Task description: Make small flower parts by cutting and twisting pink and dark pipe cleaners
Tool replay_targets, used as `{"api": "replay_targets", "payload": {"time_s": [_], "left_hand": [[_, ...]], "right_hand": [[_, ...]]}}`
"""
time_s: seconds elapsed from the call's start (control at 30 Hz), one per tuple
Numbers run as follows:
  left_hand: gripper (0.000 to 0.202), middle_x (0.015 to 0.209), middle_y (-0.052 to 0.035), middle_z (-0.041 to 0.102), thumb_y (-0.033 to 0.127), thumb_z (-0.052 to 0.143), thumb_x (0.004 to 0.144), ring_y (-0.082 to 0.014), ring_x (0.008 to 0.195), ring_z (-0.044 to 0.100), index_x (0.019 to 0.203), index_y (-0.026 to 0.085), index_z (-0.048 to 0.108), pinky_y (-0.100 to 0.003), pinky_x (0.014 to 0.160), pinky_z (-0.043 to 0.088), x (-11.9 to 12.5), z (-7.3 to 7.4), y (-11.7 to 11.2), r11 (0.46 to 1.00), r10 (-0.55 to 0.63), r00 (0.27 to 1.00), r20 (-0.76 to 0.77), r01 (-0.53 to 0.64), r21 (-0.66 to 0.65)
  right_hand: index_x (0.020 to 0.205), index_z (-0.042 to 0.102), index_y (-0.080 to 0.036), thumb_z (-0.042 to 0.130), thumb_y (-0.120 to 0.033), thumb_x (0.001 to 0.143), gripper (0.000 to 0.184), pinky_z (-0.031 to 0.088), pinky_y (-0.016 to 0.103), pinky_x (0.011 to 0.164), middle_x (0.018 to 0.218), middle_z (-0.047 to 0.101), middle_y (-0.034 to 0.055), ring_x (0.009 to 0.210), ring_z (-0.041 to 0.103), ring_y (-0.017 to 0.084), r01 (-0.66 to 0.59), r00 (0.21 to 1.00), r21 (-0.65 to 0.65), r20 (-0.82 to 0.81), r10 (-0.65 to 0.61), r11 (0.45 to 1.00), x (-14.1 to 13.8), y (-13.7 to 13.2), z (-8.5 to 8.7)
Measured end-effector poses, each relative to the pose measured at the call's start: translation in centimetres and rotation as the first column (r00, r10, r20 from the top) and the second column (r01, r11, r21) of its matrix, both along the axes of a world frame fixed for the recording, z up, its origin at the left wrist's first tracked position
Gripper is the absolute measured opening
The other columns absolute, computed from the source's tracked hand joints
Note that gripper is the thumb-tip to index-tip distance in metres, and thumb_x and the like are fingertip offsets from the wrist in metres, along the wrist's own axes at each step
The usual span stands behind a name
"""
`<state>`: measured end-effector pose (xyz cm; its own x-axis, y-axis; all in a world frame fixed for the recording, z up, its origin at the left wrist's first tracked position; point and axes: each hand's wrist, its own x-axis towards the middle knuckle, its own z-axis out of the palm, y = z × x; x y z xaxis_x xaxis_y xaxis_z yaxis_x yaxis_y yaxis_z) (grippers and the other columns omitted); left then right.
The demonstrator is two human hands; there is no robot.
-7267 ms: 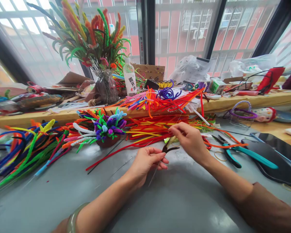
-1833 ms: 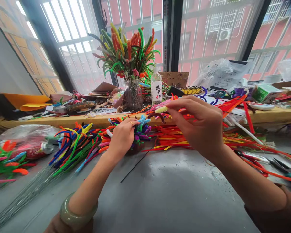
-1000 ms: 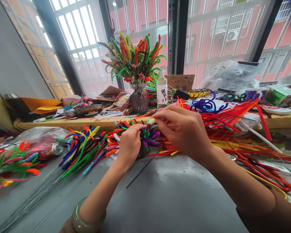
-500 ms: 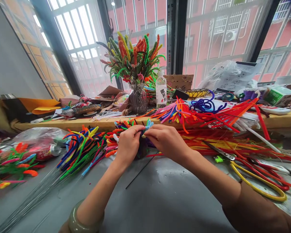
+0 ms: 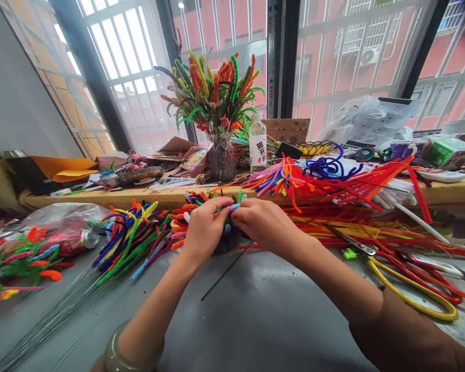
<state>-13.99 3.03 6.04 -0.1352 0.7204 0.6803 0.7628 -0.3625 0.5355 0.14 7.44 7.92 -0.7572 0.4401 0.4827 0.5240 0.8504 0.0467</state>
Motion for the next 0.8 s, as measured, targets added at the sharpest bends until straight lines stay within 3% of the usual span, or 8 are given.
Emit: {"api": "replay_targets", "payload": {"time_s": [0.13, 0.23, 0.3, 0.4, 0.47, 0.53, 0.63, 0.8], "left_hand": [[0.026, 0.095, -0.0017, 0.065, 0.03, 0.049, 0.079, -0.0155, 0.081, 0.06, 0.1, 0.02, 0.062, -0.025, 0.07, 0.048, -1.6, 1.6, -1.3, 0.982, 0.144, 0.986, 0.088, -0.153, 0.108], [0.03, 0.083, -0.0017, 0.067, 0.034, 0.047, 0.079, -0.0155, 0.073, 0.06, 0.101, 0.019, 0.061, -0.025, 0.065, 0.047, -4.3, 2.0, -1.0, 0.916, 0.325, 0.924, 0.201, -0.361, 0.174], [0.03, 0.081, -0.0033, 0.067, 0.035, 0.049, 0.077, -0.0168, 0.074, 0.06, 0.094, 0.017, 0.064, -0.026, 0.066, 0.047, -5.9, 1.6, -0.2, 0.916, 0.373, 0.913, 0.166, -0.391, 0.093], [0.028, 0.084, -0.0055, 0.067, 0.036, 0.05, 0.076, -0.019, 0.078, 0.06, 0.087, 0.019, 0.067, -0.028, 0.069, 0.045, -6.5, 0.6, 1.0, 0.932, 0.357, 0.93, -0.088, -0.361, -0.033], [0.028, 0.083, -0.006, 0.067, 0.041, 0.05, 0.075, -0.0215, 0.079, 0.059, 0.081, 0.023, 0.069, -0.029, 0.066, 0.043, -5.7, 0.2, 1.6, 0.913, 0.367, 0.88, -0.302, -0.402, -0.063], [0.028, 0.076, -0.0056, 0.067, 0.043, 0.049, 0.074, -0.0213, 0.073, 0.059, 0.075, 0.025, 0.07, -0.027, 0.059, 0.041, -4.8, 0.0, 1.8, 0.907, 0.304, 0.849, -0.432, -0.397, -0.143], [0.029, 0.063, -0.0038, 0.065, 0.039, 0.046, 0.077, -0.0179, 0.06, 0.058, 0.066, 0.024, 0.069, -0.025, 0.053, 0.036, -3.8, 0.1, 1.9, 0.907, 0.196, 0.845, -0.498, -0.349, -0.236], [0.032, 0.057, -0.0027, 0.062, 0.037, 0.045, 0.077, -0.016, 0.056, 0.055, 0.057, 0.021, 0.064, -0.023, 0.05, 0.034, -3.4, 0.0, 2.0, 0.92, 0.188, 0.819, -0.543, -0.341, -0.195]], "right_hand": [[0.075, 0.062, -0.015, 0.046, -0.019, 0.082, 0.018, 0.031, 0.023, 0.055, 0.077, 0.06, 0.0061, 0.069, 0.054, 0.014, 0.055, 0.997, 0.079, 0.041, -0.059, 0.995, 0.1, -0.1, -0.2], [0.07, 0.062, -0.015, 0.047, -0.018, 0.081, 0.018, 0.03, 0.023, 0.052, 0.075, 0.06, 0.0057, 0.067, 0.054, 0.014, 0.094, 0.993, 0.094, 0.066, -0.101, 0.991, 0.2, -0.3, -0.1], [0.071, 0.062, -0.015, 0.047, -0.018, 0.082, 0.019, 0.029, 0.023, 0.051, 0.076, 0.06, 0.0056, 0.068, 0.053, 0.015, 0.096, 0.992, 0.1, 0.074, -0.103, 0.99, 0.1, -0.4, -0.1], [0.073, 0.062, -0.016, 0.048, -0.017, 0.081, 0.017, 0.03, 0.024, 0.05, 0.077, 0.06, 0.0052, 0.069, 0.053, 0.015, 0.104, 0.992, 0.117, 0.063, -0.112, 0.988, -0.1, -0.5, -0.3], [0.073, 0.062, -0.016, 0.048, -0.017, 0.081, 0.016, 0.031, 0.024, 0.05, 0.077, 0.059, 0.005, 0.07, 0.053, 0.016, 0.113, 0.991, 0.135, 0.052, -0.121, 0.984, -0.1, -0.3, -0.5], [0.072, 0.062, -0.016, 0.048, -0.017, 0.081, 0.016, 0.032, 0.024, 0.051, 0.077, 0.059, 0.005, 0.07, 0.054, 0.016, 0.12, 0.991, 0.148, 0.045, -0.128, 0.982, -0.2, -0.1, -0.7], [0.072, 0.061, -0.015, 0.047, -0.017, 0.081, 0.017, 0.034, 0.024, 0.055, 0.077, 0.06, 0.0055, 0.072, 0.054, 0.016, 0.112, 0.992, 0.15, 0.044, -0.12, 0.982, -0.2, 0.4, -1.2], [0.072, 0.062, -0.014, 0.045, -0.017, 0.082, 0.02, 0.035, 0.025, 0.057, 0.078, 0.062, 0.0067, 0.072, 0.056, 0.016, 0.127, 0.99, 0.108, 0.047, -0.133, 0.986, -0.4, 1.0, -1.8]]}}
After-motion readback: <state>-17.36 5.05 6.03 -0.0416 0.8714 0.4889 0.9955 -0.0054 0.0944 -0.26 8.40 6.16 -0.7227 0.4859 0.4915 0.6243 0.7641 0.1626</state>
